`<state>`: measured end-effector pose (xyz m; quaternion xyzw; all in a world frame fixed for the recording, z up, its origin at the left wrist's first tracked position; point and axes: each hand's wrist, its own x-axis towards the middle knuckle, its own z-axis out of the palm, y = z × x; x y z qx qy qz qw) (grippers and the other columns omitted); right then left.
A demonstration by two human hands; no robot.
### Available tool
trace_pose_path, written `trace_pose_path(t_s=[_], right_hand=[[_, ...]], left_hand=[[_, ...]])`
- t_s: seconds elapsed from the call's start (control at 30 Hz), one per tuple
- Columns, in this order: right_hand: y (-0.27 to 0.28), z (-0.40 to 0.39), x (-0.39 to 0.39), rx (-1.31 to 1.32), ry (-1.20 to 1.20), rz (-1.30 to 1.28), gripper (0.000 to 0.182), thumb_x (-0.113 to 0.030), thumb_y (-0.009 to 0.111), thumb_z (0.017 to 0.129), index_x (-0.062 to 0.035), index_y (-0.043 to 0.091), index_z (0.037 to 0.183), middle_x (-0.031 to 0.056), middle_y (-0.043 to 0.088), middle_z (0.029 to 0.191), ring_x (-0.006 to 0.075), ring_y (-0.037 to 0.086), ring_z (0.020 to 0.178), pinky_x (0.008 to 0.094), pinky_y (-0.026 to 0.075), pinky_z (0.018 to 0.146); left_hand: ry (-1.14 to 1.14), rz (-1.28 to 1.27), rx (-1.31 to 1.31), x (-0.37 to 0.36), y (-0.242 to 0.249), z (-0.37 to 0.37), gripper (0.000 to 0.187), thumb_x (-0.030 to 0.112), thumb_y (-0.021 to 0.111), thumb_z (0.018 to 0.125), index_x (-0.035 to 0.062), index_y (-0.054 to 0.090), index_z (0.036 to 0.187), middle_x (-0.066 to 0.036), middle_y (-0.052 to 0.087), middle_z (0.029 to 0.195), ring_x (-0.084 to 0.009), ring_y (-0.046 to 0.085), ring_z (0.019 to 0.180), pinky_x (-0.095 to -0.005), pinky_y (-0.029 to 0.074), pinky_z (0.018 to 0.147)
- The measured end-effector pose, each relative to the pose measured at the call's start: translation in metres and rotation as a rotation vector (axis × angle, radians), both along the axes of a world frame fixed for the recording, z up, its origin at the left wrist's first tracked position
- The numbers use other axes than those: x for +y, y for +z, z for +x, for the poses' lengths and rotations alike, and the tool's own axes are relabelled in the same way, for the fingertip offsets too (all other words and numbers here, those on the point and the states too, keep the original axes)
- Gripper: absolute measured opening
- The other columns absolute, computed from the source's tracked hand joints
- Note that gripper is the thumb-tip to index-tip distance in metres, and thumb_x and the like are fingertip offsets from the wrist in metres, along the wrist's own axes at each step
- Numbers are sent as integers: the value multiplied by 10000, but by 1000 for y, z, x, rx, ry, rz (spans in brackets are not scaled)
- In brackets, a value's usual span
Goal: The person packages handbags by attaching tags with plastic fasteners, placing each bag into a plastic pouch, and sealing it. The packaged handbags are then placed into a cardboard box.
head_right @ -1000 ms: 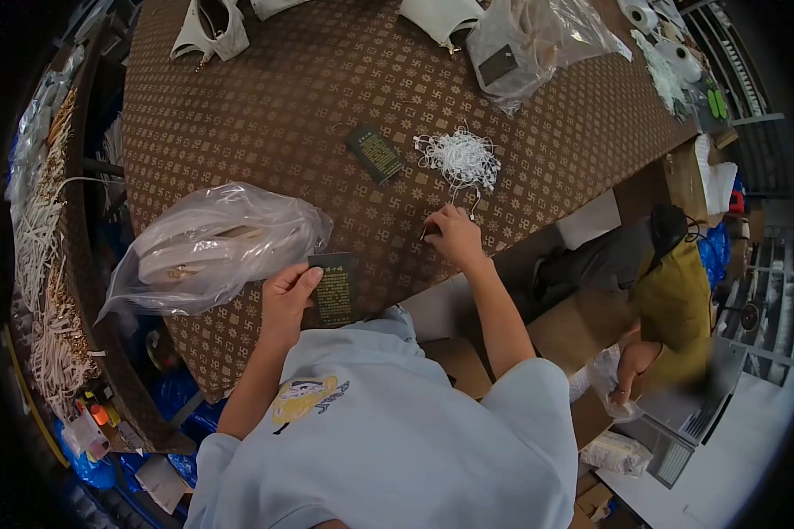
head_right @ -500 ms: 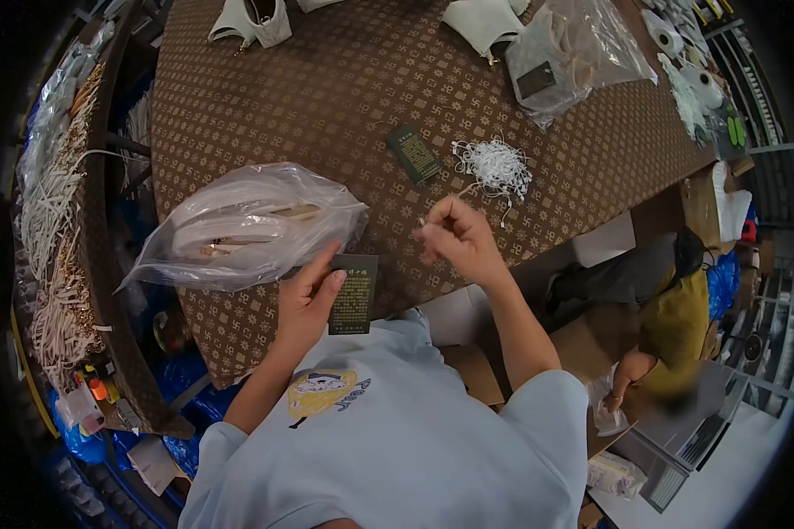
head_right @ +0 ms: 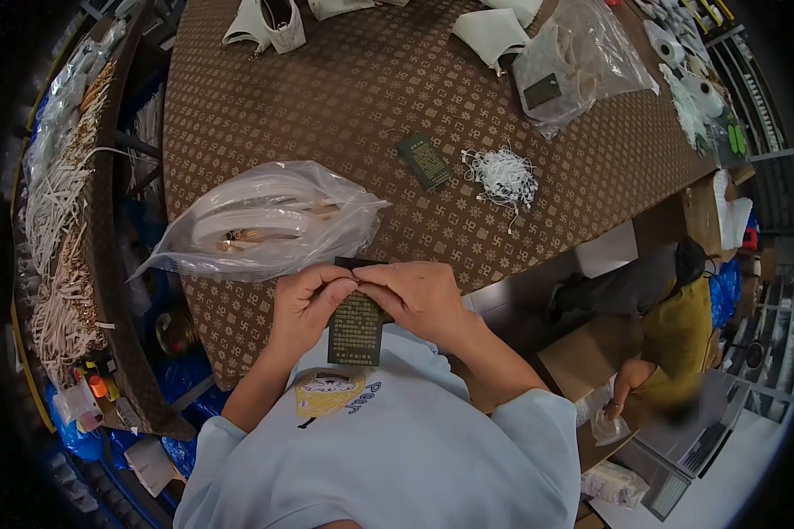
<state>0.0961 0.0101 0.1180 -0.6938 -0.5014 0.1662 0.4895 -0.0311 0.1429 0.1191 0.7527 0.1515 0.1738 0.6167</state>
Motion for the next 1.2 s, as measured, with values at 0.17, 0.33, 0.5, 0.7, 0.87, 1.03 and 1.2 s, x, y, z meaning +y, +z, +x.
trace_pose_path(t_s=[0.17, 0.33, 0.5, 0.7, 0.87, 1.03, 1.2], right_hand=[[-1, 1, -4, -165, -74, 219, 163, -45, 702, 745, -33, 624, 888, 71, 609, 652, 136, 583, 514, 240, 451, 473], [12, -5, -8, 390, -198, 138, 97, -35, 684, 775, -29, 615, 842, 2, 586, 605, 10, 513, 510, 178, 397, 448], [15, -9, 4, 257, -146, 16, 88, -30, 672, 775, -27, 591, 810, -2, 564, 571, 13, 483, 489, 182, 395, 449], [14, -16, 9, 175, -112, 48, 87, -4, 651, 780, 2, 584, 834, -1, 555, 595, 6, 514, 537, 168, 391, 459], [18, -25, 16, 128, -123, 25, 102, -49, 666, 772, -32, 573, 809, 23, 547, 560, 41, 514, 479, 191, 410, 459], [19, -28, 10, 493, -112, -42, 88, -44, 652, 790, -15, 572, 814, -13, 566, 599, 8, 492, 530, 181, 404, 482], [21, -39, 13, 606, -222, 70, 114, -76, 662, 814, -19, 572, 856, -15, 583, 693, 0, 486, 593, 156, 381, 516]], left_hand=[[51, -136, 54, -7, 7, -1, 168, 80, 625, 851, -10, 635, 992, -19, 646, 784, -48, 544, 700, -198, 453, 639], [207, -248, 94, -16, 22, -4, 280, 89, 643, 838, 1, 588, 1099, -57, 669, 788, -37, 555, 689, -196, 465, 618], [233, -146, 45, -21, 22, -10, 291, 72, 648, 830, 9, 588, 1107, -59, 674, 815, -41, 568, 700, -208, 479, 627], [232, 97, 55, -18, 22, -19, 287, 41, 665, 793, 38, 622, 1077, -132, 668, 821, -112, 626, 641, -238, 494, 572], [114, 324, -28, -7, 22, -26, 320, -8, 659, 756, 8, 620, 1073, -148, 664, 863, -222, 649, 642, -273, 517, 570], [61, 342, -192, 3, 22, -24, 332, -29, 669, 740, 25, 636, 1066, -132, 652, 755, -190, 619, 579, -254, 485, 540], [5, 323, -233, 10, 24, -27, 342, -32, 678, 733, 25, 636, 1067, -124, 662, 775, -172, 625, 587, -249, 483, 535]])
